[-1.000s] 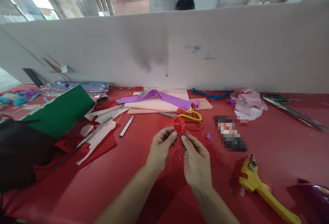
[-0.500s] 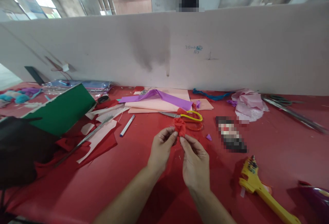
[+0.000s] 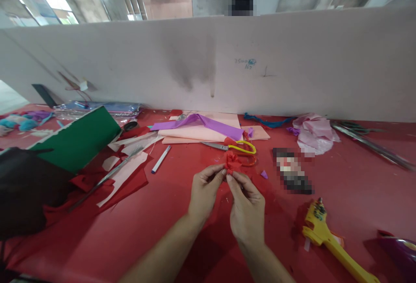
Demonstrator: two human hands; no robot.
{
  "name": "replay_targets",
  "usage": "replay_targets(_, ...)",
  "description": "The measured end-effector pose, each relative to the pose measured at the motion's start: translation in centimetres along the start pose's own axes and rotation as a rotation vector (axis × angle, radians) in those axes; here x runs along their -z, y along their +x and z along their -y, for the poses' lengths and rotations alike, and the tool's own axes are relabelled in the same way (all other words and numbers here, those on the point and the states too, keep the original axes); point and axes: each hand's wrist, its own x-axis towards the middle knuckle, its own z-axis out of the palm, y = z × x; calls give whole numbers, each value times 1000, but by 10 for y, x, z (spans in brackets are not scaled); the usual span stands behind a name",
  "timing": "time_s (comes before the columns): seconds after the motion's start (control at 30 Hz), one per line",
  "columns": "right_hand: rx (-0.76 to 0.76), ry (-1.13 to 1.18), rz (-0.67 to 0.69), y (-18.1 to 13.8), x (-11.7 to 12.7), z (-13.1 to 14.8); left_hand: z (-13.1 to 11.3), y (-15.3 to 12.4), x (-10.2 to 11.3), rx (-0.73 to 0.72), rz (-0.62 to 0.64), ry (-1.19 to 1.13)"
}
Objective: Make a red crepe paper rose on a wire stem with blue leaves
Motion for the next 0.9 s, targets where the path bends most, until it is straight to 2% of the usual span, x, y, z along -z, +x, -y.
replay_targets(0.17,81,-52,36,-1,3,0,1,1,0,-37,-17,14)
replay_targets(0.33,194,-267,99,-3,6,0,-1,2,0,-18,-21,-44)
replay_targets(0.5,279,-438,104,-6,7,2,-2,3,-1,4,-42,-87)
replay_targets(0.9,412,-631,216,-6,9,6,-4,4,1,77,-76,-144)
